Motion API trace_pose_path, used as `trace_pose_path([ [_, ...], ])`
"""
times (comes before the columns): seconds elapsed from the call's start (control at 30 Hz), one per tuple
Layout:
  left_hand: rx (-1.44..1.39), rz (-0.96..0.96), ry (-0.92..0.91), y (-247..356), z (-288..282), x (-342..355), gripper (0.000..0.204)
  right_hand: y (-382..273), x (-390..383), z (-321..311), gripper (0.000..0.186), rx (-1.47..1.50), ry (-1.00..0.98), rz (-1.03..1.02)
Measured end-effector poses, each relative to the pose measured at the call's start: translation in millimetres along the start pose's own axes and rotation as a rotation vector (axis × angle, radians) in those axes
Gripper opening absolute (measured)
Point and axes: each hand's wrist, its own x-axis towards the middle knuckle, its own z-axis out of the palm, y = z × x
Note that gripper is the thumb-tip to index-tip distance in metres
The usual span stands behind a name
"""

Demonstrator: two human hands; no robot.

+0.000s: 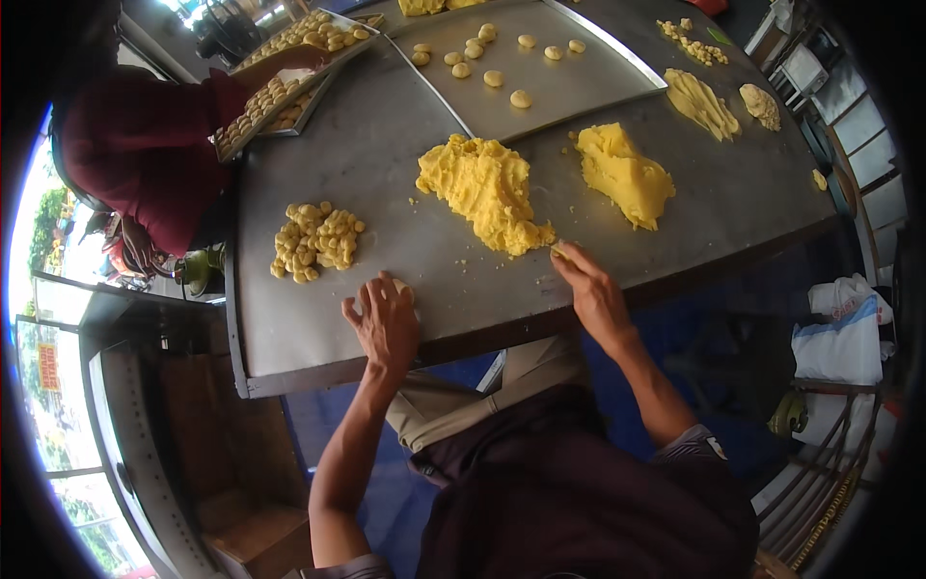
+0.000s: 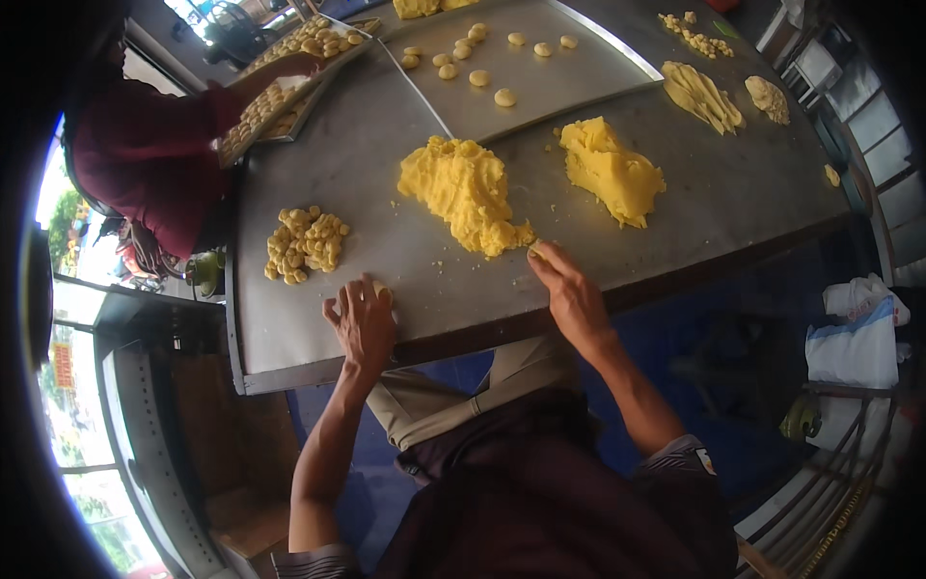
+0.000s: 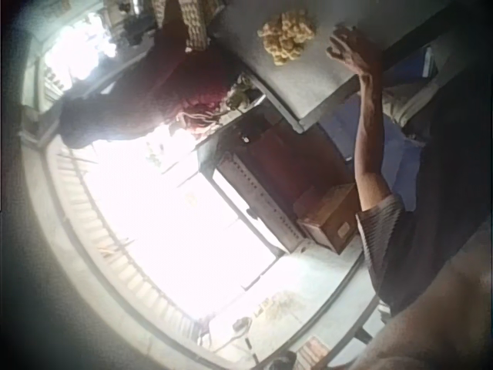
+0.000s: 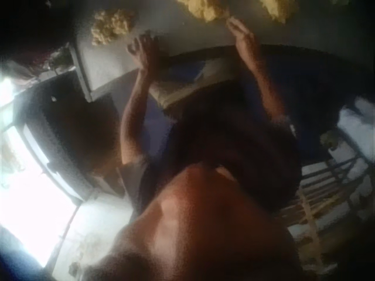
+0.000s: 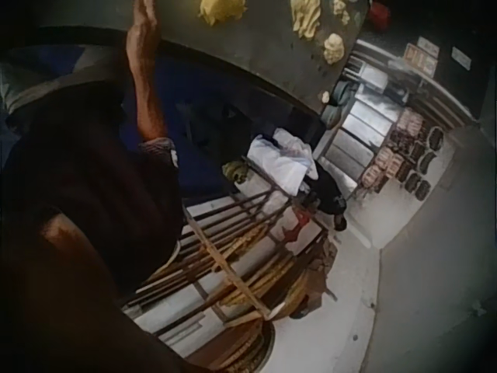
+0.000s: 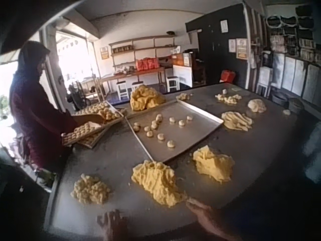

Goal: The person prepares pieces of dough by hand on a metal table, pulling small sections from a larger mass and rolling them into balls.

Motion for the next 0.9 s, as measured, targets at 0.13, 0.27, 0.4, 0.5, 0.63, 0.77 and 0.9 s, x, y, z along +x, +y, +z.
trace_pose_path([
  [0.13,-0.442,-0.444,-0.081,0.7,-9.5,-5.6,0.019,-23.9,22.5,-4.3,0.037,0.053,-0.104,-0.097],
  [0.27,-0.927,-0.491,0.173,5.5,-9.4,-0.3,0.016,-58.6,58.8,40.2,0.034,0.086,-0.201,-0.224],
  [0.4,-1.245,-0.658,0.220,13.6,-14.4,-2.2,0.031,-75.6,66.7,89.3,0.035,-0.028,-0.057,-0.341],
  [0.5,-1.656,-0.829,0.176,12.2,0.8,-7.3,0.033,-96.2,36.3,76.2,0.041,-0.114,-0.078,-0.496],
  [0.63,-1.720,-0.800,0.044,32.3,-13.3,1.2,0.036,-84.0,29.2,57.6,0.042,0.235,-0.117,-0.180],
  [0.77,-1.715,-0.502,0.080,74.5,-29.3,7.9,0.038,-102.9,39.1,55.2,0.042,0.489,0.109,-0.108],
  [0.9,-1.620,-0.516,-0.117,55.9,-42.2,25.5,0.028,-93.1,47.5,41.5,0.034,0.571,0.074,-0.095],
])
